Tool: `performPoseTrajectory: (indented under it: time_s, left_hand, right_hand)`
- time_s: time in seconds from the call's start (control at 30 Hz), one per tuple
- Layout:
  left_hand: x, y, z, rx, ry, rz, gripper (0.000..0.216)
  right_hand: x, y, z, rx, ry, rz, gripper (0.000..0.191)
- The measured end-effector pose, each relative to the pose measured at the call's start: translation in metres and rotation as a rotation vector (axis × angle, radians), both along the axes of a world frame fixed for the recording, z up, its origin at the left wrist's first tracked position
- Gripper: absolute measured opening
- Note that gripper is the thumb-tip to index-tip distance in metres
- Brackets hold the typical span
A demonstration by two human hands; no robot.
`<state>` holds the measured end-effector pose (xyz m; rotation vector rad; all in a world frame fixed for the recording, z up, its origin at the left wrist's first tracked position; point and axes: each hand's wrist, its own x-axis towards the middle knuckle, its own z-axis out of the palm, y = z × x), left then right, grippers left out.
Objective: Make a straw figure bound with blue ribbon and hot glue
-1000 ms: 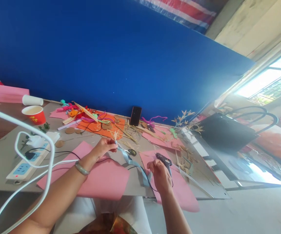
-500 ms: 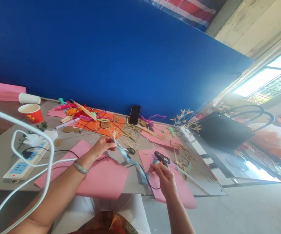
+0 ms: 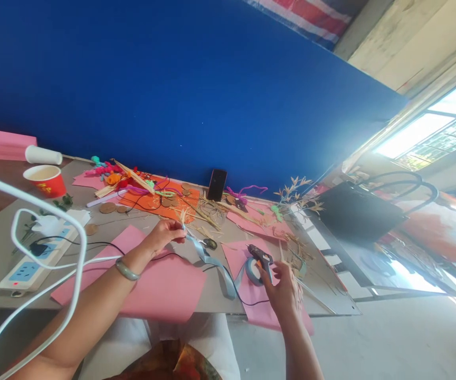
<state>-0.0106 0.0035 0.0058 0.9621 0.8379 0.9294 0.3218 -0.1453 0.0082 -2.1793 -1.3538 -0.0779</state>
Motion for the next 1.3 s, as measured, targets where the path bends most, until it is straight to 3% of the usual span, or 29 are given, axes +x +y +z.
performPoseTrajectory:
  time_s: [0.1,0.2,0.3,0.5,0.67,0.9,1.1,1.3]
  left_hand:
    - [-0.001,0.002,-0.002,0.002,-0.009,0.006,0.024]
    - [-0.001,0.003,-0.004,0.015,-0.025,0.006,0.024]
    - [-0.001,0.003,-0.005,0.024,-0.045,0.008,0.025]
    - [-0.001,0.006,-0.009,0.046,-0.074,0.001,0.026]
    - [-0.001,0.008,-0.013,0.076,-0.087,-0.027,0.024]
    - [0.000,0.005,-0.003,0.090,-0.113,-0.002,0.026]
    - [-0.002,-0.002,0.008,0.136,-0.129,-0.002,0.026]
    - [-0.001,-0.004,0.009,0.151,-0.206,-0.041,0.028]
  right_hand:
    - [0.012,0.005,-0.004,-0.218,-0.043,-0.179,0.051]
    - [0.017,0.011,-0.005,-0.341,0.104,-0.151,0.049]
    - [0.021,0.016,-0.008,-0.327,0.147,-0.113,0.044]
    - [0.030,0.018,-0.016,-0.215,0.311,-0.023,0.037]
    - [0.037,0.015,-0.019,-0.045,0.490,-0.055,0.044]
    - [0.011,0.012,0.000,0.394,0.689,-0.118,0.069]
    - [-0.031,0.008,0.028,0.124,0.992,0.144,0.044]
    - [-0.084,0.002,0.053,0.194,1.115,0.370,0.031]
